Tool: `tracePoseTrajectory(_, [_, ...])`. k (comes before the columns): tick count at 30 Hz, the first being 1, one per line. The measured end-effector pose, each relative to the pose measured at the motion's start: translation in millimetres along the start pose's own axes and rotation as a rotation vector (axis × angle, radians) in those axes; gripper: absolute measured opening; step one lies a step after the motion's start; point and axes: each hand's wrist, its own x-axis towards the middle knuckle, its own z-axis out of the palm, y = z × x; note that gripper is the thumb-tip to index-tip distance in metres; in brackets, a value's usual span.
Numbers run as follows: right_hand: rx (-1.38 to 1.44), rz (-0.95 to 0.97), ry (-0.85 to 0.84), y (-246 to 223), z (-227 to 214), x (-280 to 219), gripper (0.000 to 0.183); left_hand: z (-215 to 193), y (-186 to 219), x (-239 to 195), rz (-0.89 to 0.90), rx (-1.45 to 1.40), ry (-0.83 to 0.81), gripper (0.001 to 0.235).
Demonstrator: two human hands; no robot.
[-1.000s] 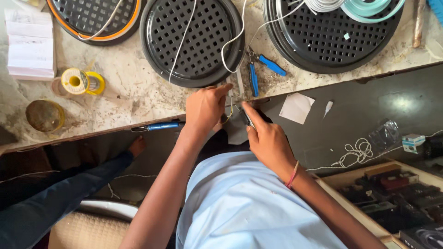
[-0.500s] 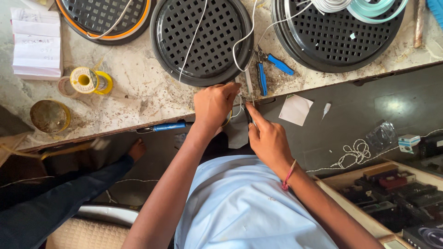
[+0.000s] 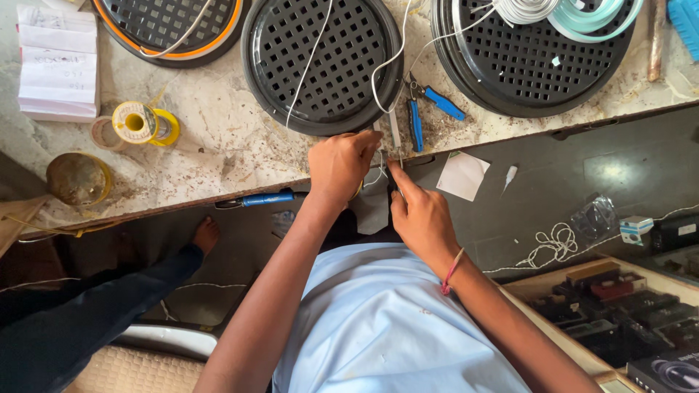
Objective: The person strips the insulation from white wires using a knife and pliers, then solders the exposed ends using a soldering iron. The person repeats this process for multiple wire segments on a workbench.
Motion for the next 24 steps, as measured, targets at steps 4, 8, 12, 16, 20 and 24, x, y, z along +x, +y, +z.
tracePoseTrajectory(4, [-0.024,-0.024,0.005,-0.9,-1.0,-1.4,0.053,-0.1,-0.4,-1.6,0.003,-0.022,0.014,0.011])
tracePoseTrajectory(8, [-0.042,-0.003,-0.018,-1.2,-5.2,-2.9,0.055,1.7,1.1,-1.6,0.004,-0.024,0.029,0.011])
tracePoseTrajectory(12, [-0.031,-0.018,-0.001,-2.8,-5.7,-2.9,0.054,0.9,0.8,-1.7,-0.002,-0.040,0.029,0.011])
tracePoseTrajectory(16, [-0.037,-0.009,-0.008,-2.5,-3.7,-0.2,0.053,0.9,1.6,-1.8,-0.015,-0.016,0.016,0.010])
tracePoseTrajectory(20, [-0.029,-0.010,0.005,-3.6,-2.5,0.3,0.052,0.1,2.4,-2.5,-0.016,-0.003,0.018,0.010])
tracePoseTrajectory(24, [-0.042,0.015,-0.019,-5.1,-4.3,0.3,0.051,0.7,2.3,-2.8,-0.020,-0.009,0.016,0.010])
